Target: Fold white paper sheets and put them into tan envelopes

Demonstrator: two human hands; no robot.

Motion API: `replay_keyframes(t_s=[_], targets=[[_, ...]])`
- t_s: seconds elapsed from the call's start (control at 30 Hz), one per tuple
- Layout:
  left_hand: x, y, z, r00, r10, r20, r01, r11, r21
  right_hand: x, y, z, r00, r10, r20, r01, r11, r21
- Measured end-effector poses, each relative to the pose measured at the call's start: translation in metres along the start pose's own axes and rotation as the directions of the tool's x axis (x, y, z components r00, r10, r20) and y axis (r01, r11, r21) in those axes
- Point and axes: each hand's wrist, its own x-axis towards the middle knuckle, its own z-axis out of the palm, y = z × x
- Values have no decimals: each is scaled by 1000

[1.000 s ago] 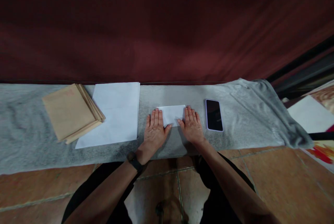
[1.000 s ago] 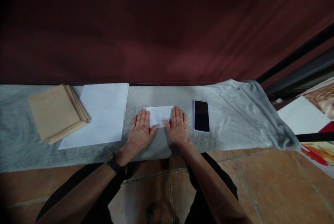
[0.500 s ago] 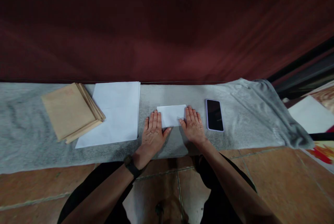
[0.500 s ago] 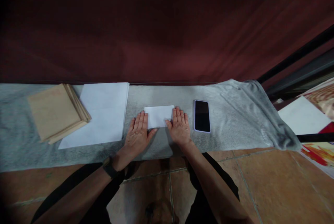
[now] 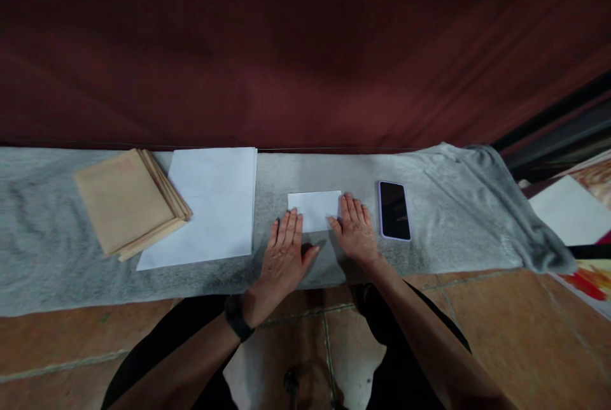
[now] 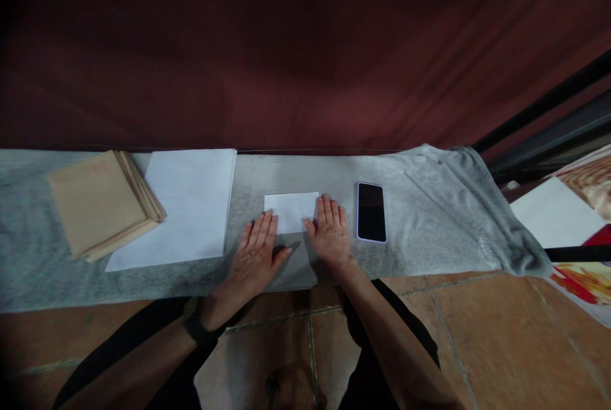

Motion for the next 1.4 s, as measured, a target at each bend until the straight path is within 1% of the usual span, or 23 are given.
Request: replay_keyframes(t_s=[0.1, 0.17, 0.27, 0.4, 0.47, 0.53, 0.63, 0.7, 0.73, 0.8, 0.9, 1.1, 1.3, 1.4], targets=[[-6, 12, 1, 994, 107, 39, -107, 994, -10, 0, 0, 0, 1000, 2, -3, -2, 1000, -4], [-9, 19, 3, 987, 151, 52, -151, 988, -15, 0, 0, 0, 1000, 1, -2, -1, 1000, -2], [-11, 24, 5, 985, 163, 54, -163, 987, -12, 0, 1, -1, 1000, 2, 7, -2, 1000, 5], [-9, 25, 3, 985, 162, 58, -162, 987, -15, 2, -2, -6, 1000, 6, 8, -6, 1000, 13], [-9, 25, 1, 984, 163, 66, -163, 987, -15, 3, -7, -11, 999, -44, 17, 44, 998, 49], [-9, 25, 1, 983, 170, 66, -169, 985, -20, 2, -16, -15, 989, -139, 60, 131, 985, 115], [-11, 25, 4, 983, 176, 55, -173, 984, -48, -2, -29, -17, 942, -295, 157, 258, 941, 219], [-11, 24, 7, 983, 176, 50, -172, 983, -71, -6, -34, -16, 915, -347, 205, 294, 922, 251], [-11, 24, 7, 983, 177, 51, -173, 982, -80, -8, -35, -16, 911, -350, 217, 294, 922, 252], [-11, 23, 7, 982, 183, 55, -178, 980, -89, -10, -34, -14, 920, -326, 219, 276, 933, 231], [-10, 23, 3, 980, 187, 68, -182, 980, -79, -12, -27, -12, 933, -300, 198, 267, 947, 178], [-9, 25, -2, 977, 182, 115, -178, 983, -37, -14, -14, -12, 942, -292, 168, 275, 954, 116], [-11, 20, 4, 978, 192, 78, -191, 981, -15, -17, -5, -10, 957, -266, 113, 255, 962, 101], [-11, 15, 6, 985, 170, 34, -170, 985, 12, -17, -1, -10, 965, -248, 79, 241, 967, 87]])
